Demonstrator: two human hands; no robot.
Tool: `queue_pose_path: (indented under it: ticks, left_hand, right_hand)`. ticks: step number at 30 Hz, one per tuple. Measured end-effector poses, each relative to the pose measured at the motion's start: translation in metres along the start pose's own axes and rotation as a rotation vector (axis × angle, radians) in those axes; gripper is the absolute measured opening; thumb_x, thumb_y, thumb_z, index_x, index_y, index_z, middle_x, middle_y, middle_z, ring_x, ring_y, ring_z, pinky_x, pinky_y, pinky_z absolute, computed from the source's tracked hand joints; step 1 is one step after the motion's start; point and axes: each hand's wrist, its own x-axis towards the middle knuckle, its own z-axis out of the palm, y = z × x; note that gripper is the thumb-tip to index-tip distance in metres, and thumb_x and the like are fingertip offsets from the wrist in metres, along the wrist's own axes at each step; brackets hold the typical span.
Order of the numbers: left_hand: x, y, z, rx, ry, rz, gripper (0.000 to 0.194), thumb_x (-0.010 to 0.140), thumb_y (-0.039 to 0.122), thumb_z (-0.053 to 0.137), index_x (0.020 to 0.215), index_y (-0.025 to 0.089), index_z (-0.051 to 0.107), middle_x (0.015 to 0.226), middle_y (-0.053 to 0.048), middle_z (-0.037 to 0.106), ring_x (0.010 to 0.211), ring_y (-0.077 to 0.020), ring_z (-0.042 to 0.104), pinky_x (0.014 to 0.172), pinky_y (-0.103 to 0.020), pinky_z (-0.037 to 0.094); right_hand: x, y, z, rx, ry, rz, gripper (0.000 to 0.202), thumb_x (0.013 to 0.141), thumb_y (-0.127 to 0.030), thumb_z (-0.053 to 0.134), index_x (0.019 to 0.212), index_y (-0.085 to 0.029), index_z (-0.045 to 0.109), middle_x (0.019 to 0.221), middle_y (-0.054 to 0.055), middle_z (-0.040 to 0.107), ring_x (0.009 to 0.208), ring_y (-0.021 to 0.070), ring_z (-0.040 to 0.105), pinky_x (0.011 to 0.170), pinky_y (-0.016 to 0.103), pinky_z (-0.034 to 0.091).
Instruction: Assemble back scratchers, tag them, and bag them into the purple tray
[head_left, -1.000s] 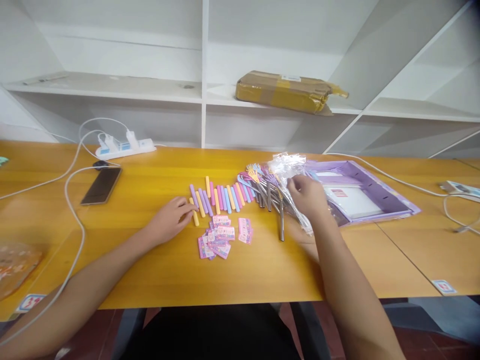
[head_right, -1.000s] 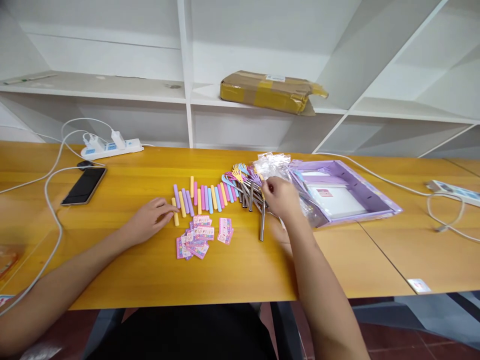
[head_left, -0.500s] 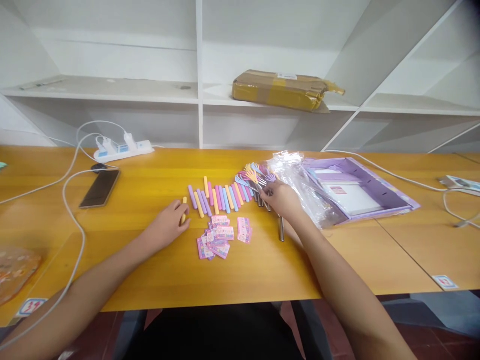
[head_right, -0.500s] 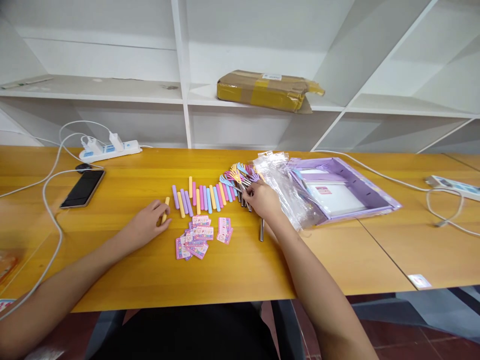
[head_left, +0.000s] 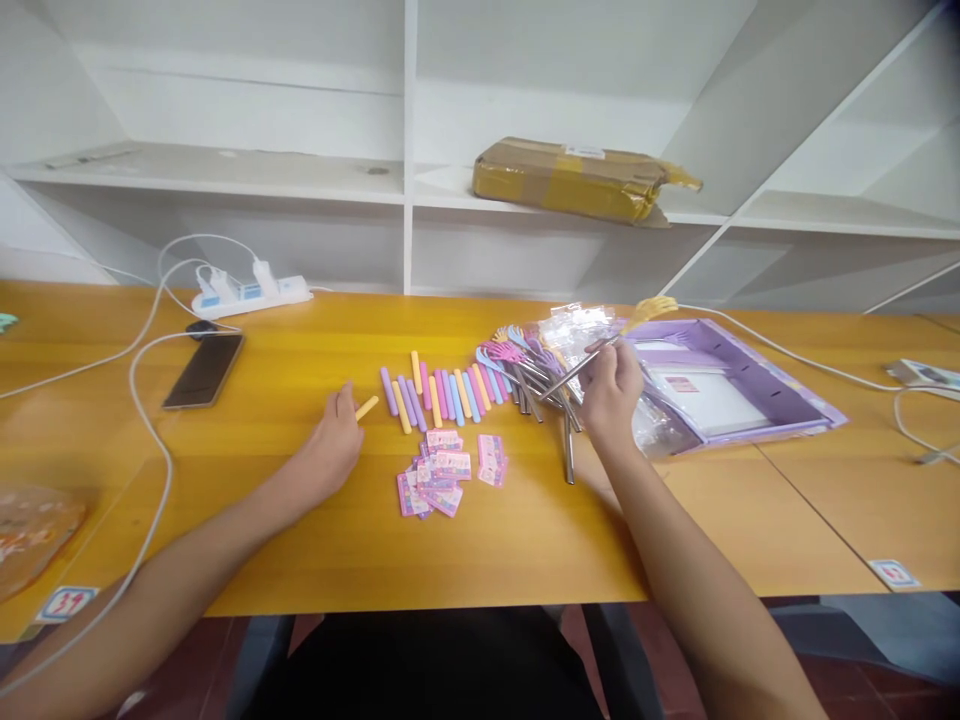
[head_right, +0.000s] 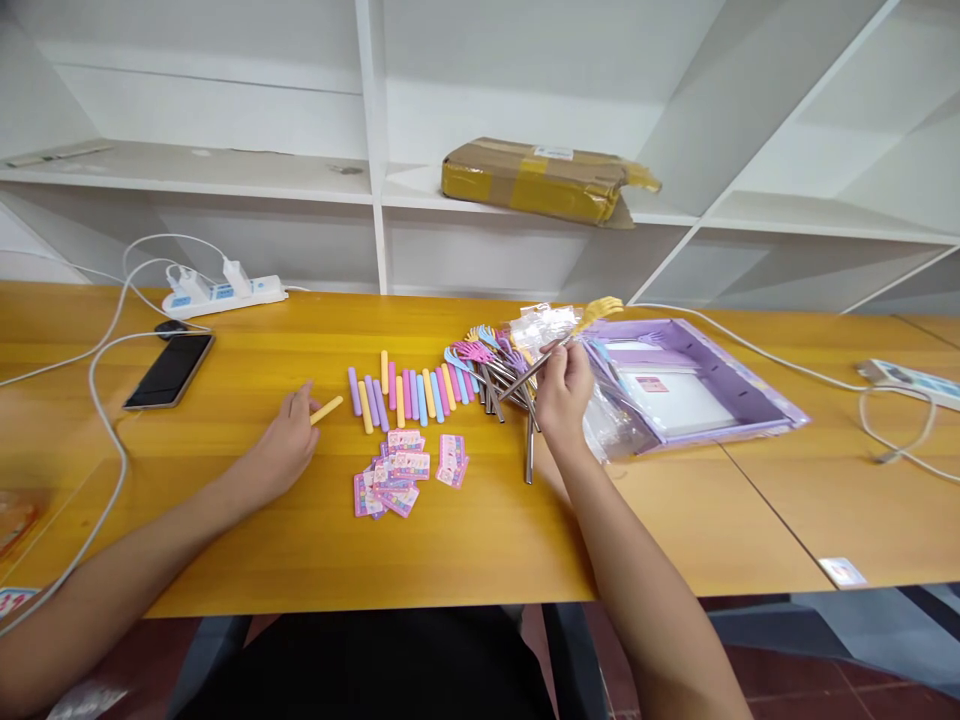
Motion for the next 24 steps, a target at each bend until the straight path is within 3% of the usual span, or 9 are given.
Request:
queue_pose_path:
  ticks: [3,4,8,11,13,17,24]
  left_hand:
    - [0.002,0.012,-0.006,-0.010,-0.040,-0.066,0.051,0.101,0.029,0.044,0.150,0.017,0.045,0.106,-0.013,0.067,0.092,-0.0292,0.065,0.087,-0.045,0.051]
    - [0.001,0.017,-0.008,-0.020,-0.064,-0.074,0.048,0.104,0.033,0.040,0.150,0.018,0.046,0.101,-0.010,0.067,0.088,-0.0275,0.064,0.084,-0.042,0.051]
    - [-0.003,0.035,-0.014,-0.095,-0.147,0.041,0.038,0.108,0.044,0.038,0.127,0.022,0.062,0.096,-0.007,0.062,0.087,-0.0249,0.060,0.082,-0.037,0.048]
    - [-0.006,0.041,-0.014,-0.163,-0.191,0.127,0.038,0.110,0.043,0.035,0.116,0.022,0.066,0.104,-0.007,0.060,0.096,-0.0245,0.058,0.089,-0.038,0.047]
    - [-0.006,0.041,-0.014,-0.160,-0.194,0.154,0.038,0.109,0.043,0.038,0.114,0.023,0.070,0.107,-0.007,0.056,0.102,-0.0246,0.055,0.094,-0.039,0.046]
    - [-0.004,0.038,-0.013,-0.091,-0.244,0.194,0.036,0.107,0.047,0.046,0.112,0.025,0.075,0.098,-0.006,0.051,0.098,-0.0248,0.049,0.091,-0.039,0.044]
    - [-0.007,0.041,-0.011,-0.078,-0.354,0.202,0.035,0.108,0.043,0.045,0.099,0.019,0.069,0.095,-0.003,0.048,0.089,-0.0198,0.051,0.083,-0.035,0.045]
  right_hand:
    - [-0.006,-0.008,0.008,0.302,0.085,0.132,0.034,0.098,-0.058,0.050,0.085,-0.027,0.044,0.063,-0.007,0.026,0.050,0.0128,0.027,0.047,0.026,0.025]
    - [-0.009,-0.011,0.011,0.362,0.049,0.150,0.036,0.095,-0.058,0.056,0.083,-0.027,0.042,0.063,-0.007,0.026,0.049,0.0121,0.025,0.046,0.026,0.024]
    - [-0.024,-0.022,0.023,0.522,-0.248,0.206,0.042,0.093,-0.059,0.063,0.080,-0.027,0.039,0.057,-0.008,0.033,0.046,0.0113,0.029,0.045,0.026,0.026]
    - [-0.036,-0.027,0.029,0.628,-0.492,0.297,0.035,0.096,-0.058,0.060,0.084,-0.026,0.050,0.057,-0.006,0.047,0.045,0.0107,0.036,0.047,0.027,0.031]
    - [-0.043,-0.030,0.031,0.688,-0.580,0.351,0.032,0.097,-0.056,0.059,0.089,-0.024,0.058,0.063,-0.004,0.057,0.045,0.0098,0.037,0.047,0.028,0.031]
    - [-0.049,-0.035,0.031,0.716,-0.642,0.369,0.031,0.097,-0.054,0.059,0.093,-0.023,0.063,0.070,-0.001,0.065,0.046,0.0100,0.040,0.049,0.028,0.034]
    - [-0.052,-0.039,0.031,0.802,-0.729,0.353,0.035,0.094,-0.055,0.065,0.094,-0.020,0.069,0.073,0.002,0.071,0.046,0.0096,0.042,0.051,0.028,0.037]
